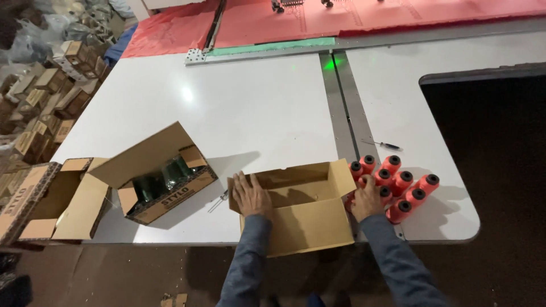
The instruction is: The person unpacks orange thread spools from a cardboard box and places them on a table. They then move to a row of embroidery machines and thread the orange spools into the machine heads, guiding the thread through the tension mechanisms.
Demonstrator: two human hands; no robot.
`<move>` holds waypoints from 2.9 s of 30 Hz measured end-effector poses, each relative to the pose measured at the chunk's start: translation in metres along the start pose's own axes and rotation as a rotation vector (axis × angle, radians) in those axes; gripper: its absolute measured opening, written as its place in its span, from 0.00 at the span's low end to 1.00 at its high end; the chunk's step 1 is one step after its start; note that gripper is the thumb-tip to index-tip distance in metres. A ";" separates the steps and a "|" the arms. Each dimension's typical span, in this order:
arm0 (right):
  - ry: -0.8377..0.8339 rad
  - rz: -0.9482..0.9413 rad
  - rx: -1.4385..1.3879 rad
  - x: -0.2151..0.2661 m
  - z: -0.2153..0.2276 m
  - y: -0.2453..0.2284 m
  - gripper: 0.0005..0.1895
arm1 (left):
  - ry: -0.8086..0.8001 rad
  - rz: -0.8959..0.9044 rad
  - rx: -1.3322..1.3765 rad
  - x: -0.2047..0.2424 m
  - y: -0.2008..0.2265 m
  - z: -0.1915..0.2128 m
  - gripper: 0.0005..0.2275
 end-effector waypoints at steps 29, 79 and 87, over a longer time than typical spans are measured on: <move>0.317 -0.005 -0.442 -0.010 -0.005 -0.087 0.28 | -0.097 0.288 0.531 -0.022 -0.102 -0.031 0.42; -0.086 0.021 -1.687 0.060 0.158 -0.088 0.29 | -0.185 -0.453 1.408 0.051 0.120 0.077 0.32; -0.030 0.023 -1.609 0.070 0.180 -0.077 0.27 | -0.191 -0.700 1.038 0.062 0.124 0.102 0.30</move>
Point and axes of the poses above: each hand's wrist, its own x-axis away from the middle knuckle, its own z-axis out of the back of the hand, y = z × x, the point moved 7 cm from there along -x, towards the middle knuckle, and after that the axes turned 2 degrees about -y, right-handed, at the moved point
